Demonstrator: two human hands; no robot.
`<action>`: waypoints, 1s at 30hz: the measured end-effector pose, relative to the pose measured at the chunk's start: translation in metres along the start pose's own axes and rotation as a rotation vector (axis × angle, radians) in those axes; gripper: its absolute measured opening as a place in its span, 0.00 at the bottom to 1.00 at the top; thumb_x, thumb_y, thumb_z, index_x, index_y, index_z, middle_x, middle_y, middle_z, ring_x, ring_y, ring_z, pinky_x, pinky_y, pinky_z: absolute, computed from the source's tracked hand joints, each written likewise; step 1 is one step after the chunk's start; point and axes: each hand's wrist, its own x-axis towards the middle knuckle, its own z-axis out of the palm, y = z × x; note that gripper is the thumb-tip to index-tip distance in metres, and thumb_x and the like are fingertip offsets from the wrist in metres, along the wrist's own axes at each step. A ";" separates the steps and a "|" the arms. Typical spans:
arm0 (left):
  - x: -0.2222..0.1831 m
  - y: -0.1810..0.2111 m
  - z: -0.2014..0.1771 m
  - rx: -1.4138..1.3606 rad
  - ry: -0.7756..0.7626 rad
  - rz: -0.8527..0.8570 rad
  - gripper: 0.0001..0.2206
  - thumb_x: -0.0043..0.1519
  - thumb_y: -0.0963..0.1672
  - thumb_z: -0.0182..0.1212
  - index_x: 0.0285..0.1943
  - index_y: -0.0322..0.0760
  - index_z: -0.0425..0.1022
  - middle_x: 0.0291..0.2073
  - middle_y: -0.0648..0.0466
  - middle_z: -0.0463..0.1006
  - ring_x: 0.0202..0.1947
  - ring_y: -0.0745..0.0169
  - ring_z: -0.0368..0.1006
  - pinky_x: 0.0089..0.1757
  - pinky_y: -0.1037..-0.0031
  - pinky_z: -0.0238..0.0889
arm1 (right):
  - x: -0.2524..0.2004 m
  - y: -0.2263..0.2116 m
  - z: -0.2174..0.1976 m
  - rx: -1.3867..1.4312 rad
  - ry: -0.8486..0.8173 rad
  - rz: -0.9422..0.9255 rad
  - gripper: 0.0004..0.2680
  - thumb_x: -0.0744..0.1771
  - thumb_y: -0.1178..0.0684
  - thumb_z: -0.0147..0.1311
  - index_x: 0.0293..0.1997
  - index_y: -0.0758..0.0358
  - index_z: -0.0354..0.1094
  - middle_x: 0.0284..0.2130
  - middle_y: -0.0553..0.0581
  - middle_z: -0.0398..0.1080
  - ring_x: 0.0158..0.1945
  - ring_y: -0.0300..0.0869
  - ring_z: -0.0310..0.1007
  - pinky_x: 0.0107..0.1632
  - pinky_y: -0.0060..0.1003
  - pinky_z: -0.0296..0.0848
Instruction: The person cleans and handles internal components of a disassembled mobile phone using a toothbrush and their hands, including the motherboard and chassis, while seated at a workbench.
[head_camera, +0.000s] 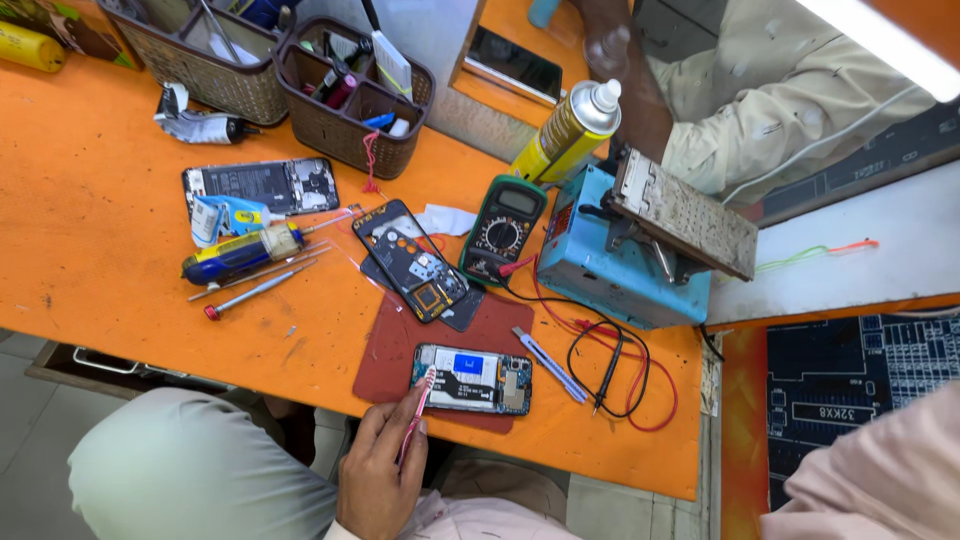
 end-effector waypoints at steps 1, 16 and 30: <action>-0.001 0.001 0.000 0.003 -0.007 -0.004 0.23 0.57 0.40 0.63 0.64 0.46 0.75 0.42 0.48 0.78 0.38 0.49 0.79 0.38 0.64 0.73 | -0.001 -0.001 0.003 -0.013 0.019 0.016 0.09 0.62 0.57 0.66 0.45 0.60 0.75 0.39 0.55 0.74 0.43 0.43 0.77 0.45 0.37 0.75; 0.001 0.007 -0.009 -0.012 0.027 -0.073 0.21 0.60 0.40 0.62 0.64 0.43 0.75 0.41 0.48 0.79 0.35 0.56 0.79 0.38 0.68 0.72 | -0.004 0.000 0.040 -0.114 0.214 -0.034 0.11 0.62 0.58 0.68 0.46 0.61 0.75 0.39 0.56 0.73 0.43 0.46 0.75 0.46 0.40 0.74; 0.001 0.009 -0.019 0.065 0.088 -0.072 0.19 0.61 0.40 0.65 0.62 0.43 0.78 0.38 0.50 0.77 0.30 0.62 0.76 0.34 0.72 0.71 | 0.069 -0.108 0.167 0.222 0.008 -0.770 0.12 0.61 0.57 0.71 0.46 0.63 0.75 0.40 0.57 0.72 0.44 0.49 0.74 0.47 0.43 0.73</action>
